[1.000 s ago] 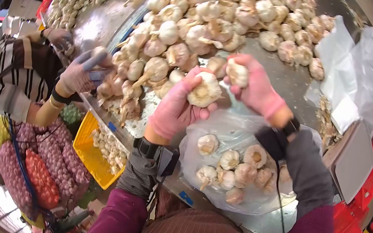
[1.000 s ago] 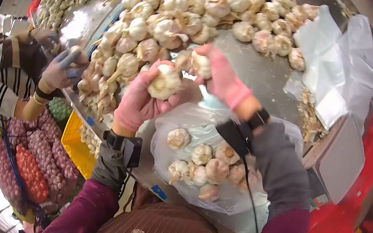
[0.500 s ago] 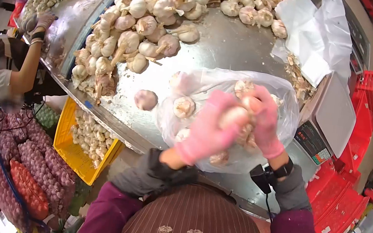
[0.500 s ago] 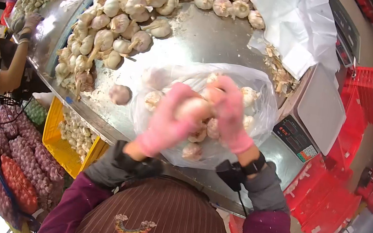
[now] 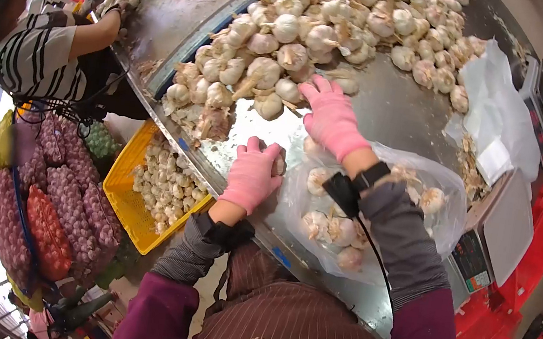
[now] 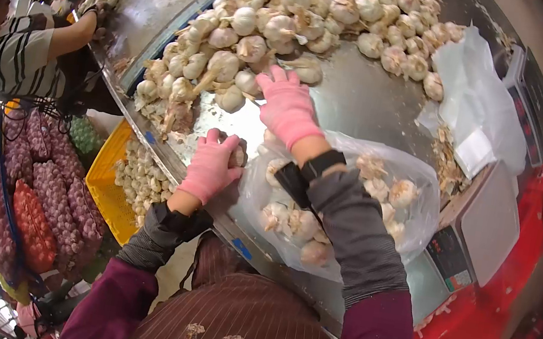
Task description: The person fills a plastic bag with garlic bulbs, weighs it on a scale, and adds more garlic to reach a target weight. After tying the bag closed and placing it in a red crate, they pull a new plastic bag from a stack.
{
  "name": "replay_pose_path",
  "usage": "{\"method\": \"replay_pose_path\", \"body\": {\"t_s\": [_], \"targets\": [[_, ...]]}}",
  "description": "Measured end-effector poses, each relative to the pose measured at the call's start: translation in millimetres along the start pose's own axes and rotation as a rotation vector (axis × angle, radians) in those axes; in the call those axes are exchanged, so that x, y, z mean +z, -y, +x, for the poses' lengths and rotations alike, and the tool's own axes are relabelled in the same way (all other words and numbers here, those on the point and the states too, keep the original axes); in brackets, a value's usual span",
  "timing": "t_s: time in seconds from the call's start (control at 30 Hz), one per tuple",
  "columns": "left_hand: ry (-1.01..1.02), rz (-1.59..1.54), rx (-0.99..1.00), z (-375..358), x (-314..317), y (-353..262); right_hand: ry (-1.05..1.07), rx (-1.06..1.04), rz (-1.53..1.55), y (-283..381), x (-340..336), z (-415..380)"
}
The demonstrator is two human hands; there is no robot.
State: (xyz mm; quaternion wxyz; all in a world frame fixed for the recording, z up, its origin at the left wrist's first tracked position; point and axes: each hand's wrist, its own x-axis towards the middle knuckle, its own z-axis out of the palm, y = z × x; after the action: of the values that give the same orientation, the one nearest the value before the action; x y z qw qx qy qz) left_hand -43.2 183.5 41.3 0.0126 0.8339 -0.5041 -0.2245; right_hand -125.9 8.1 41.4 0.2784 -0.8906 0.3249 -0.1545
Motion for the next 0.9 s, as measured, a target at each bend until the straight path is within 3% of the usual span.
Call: {"method": "replay_pose_path", "body": {"t_s": [0.1, 0.13, 0.17, 0.2, 0.23, 0.27, 0.3, 0.4, 0.43, 0.5, 0.57, 0.63, 0.67, 0.7, 0.73, 0.8, 0.87, 0.9], "targets": [[-0.239, -0.43, 0.071, 3.5, 3.9, 35.7, 0.264, 0.024, -0.3, -14.4, 24.5, 29.8], [-0.08, -0.859, -0.026, -3.7, -12.5, 46.0, 0.306, 0.03, -0.309, -16.8, 22.1, 34.4], [0.083, -1.284, -0.124, -13.5, -30.8, 55.5, 0.326, 0.171, 0.058, -9.9, 14.0, 27.9], [0.21, -1.967, -0.121, -24.9, -39.5, 62.7, 0.45, 0.451, 0.49, 8.7, -2.1, 21.8], [0.256, -2.396, -0.304, -34.6, -45.7, 63.5, 0.418, 0.574, 1.263, 3.1, 15.3, 8.9], [0.363, -2.606, -0.123, -39.8, -39.6, 71.2, 0.48, 0.802, 1.717, 31.7, 2.2, -6.0], [0.481, -2.795, 0.084, -45.5, -32.6, 77.4, 0.551, 0.839, 1.88, 51.8, 2.1, -21.4], [0.492, -2.962, 0.255, -53.5, -18.4, 77.4, 0.714, 0.908, 2.202, 96.4, 24.3, -55.6], [0.466, -2.969, 0.244, -59.0, -18.3, 82.3, 0.772, 0.927, 2.356, 107.6, 30.0, -63.2], [0.368, -2.866, 0.314, -64.2, -19.2, 86.6, 0.699, 0.937, 2.329, 120.1, 36.5, -69.1], [0.356, -2.849, 0.247, -70.8, -33.7, 78.8, 0.695, 0.801, 2.344, 122.0, 34.0, -78.5], [0.339, -2.599, 0.251, -68.8, -48.6, 54.2, 0.612, 0.875, 2.285, 114.3, 6.4, -92.2], [0.347, -2.475, 0.127, -69.9, -59.4, 33.1, 0.383, 0.818, 2.001, 105.9, -7.6, -101.6], [0.188, -2.122, 0.049, -70.7, -72.0, -3.5, 0.173, 0.756, 1.711, 98.7, -20.3, -113.4], [0.324, -1.943, 0.173, -68.8, -62.3, -26.0, 0.157, 0.469, 1.707, 63.3, -25.3, -139.3], [0.107, -1.555, 0.513, -61.8, -55.3, -85.8, -0.119, 0.165, 0.625, 28.6, -65.0, -151.7], [0.089, -1.028, 0.537, -50.2, -15.5, -131.8, -0.256, 0.425, 0.544, -17.2, -89.4, -185.5], [0.093, -1.016, 0.554, -48.3, -8.5, -136.4, -0.276, 0.424, 0.547, -37.7, -93.2, -201.0]]}}
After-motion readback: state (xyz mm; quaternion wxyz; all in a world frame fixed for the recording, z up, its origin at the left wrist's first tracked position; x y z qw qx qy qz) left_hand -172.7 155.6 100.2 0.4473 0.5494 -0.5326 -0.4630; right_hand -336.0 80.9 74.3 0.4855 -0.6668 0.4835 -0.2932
